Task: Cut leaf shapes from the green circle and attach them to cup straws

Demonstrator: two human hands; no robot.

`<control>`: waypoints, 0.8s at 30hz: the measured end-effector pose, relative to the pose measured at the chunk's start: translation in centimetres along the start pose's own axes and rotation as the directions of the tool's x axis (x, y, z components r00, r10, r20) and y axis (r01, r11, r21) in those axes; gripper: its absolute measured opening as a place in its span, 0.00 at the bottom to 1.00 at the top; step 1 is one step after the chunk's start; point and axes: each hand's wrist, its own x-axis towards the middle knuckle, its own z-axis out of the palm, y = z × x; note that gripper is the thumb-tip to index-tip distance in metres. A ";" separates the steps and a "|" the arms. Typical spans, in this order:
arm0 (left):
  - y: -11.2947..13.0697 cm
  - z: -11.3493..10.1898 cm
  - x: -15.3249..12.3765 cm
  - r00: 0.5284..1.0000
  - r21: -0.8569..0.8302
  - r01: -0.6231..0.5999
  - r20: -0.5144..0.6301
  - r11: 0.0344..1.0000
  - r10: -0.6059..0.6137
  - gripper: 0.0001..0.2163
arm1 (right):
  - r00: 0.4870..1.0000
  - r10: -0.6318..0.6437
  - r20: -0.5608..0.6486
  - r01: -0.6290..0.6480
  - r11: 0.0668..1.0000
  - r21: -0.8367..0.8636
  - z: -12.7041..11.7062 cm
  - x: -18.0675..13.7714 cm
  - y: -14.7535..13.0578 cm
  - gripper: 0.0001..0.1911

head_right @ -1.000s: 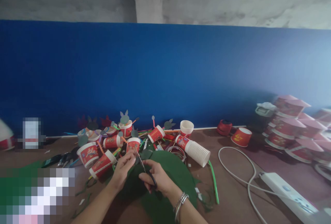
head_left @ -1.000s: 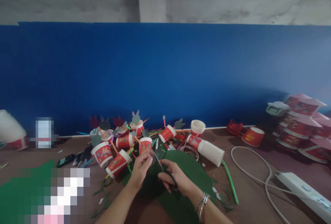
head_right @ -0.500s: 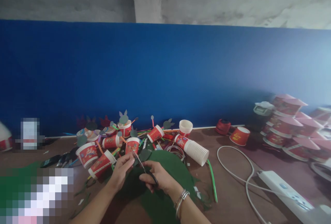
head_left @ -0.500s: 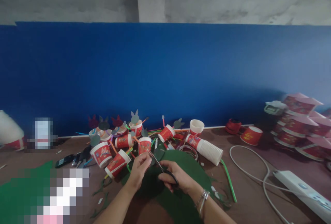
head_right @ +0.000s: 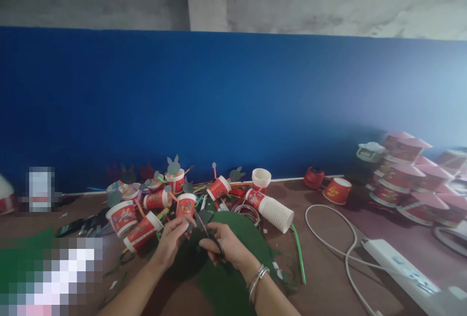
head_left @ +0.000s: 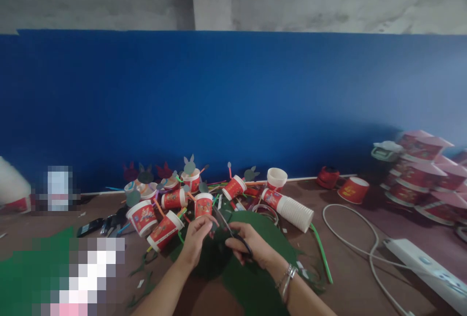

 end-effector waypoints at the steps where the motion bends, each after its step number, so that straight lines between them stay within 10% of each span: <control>1: 0.0 0.0 0.0 1.000 0.002 0.003 0.002 1.000 -0.003 0.12 | 0.998 -0.011 -0.066 0.012 1.000 0.009 -0.1 0.2 0.0 0.25; 8: -0.6 0.3 0.3 0.980 0.157 0.096 0.160 0.983 -0.121 0.12 | 0.815 -0.076 -0.574 -0.106 0.955 -0.276 -0.7 1.5 -0.6 0.14; 14: -0.7 0.7 0.0 0.927 0.254 0.133 0.310 0.958 -0.211 0.12 | 0.769 -0.167 -0.617 -0.363 0.680 -0.637 -0.1 3.2 -2.4 0.14; 24: -0.3 0.8 -0.6 0.894 0.330 0.023 0.416 0.944 -0.168 0.10 | 0.747 -0.161 -0.645 -0.312 0.771 -0.555 0.8 5.9 -2.4 0.14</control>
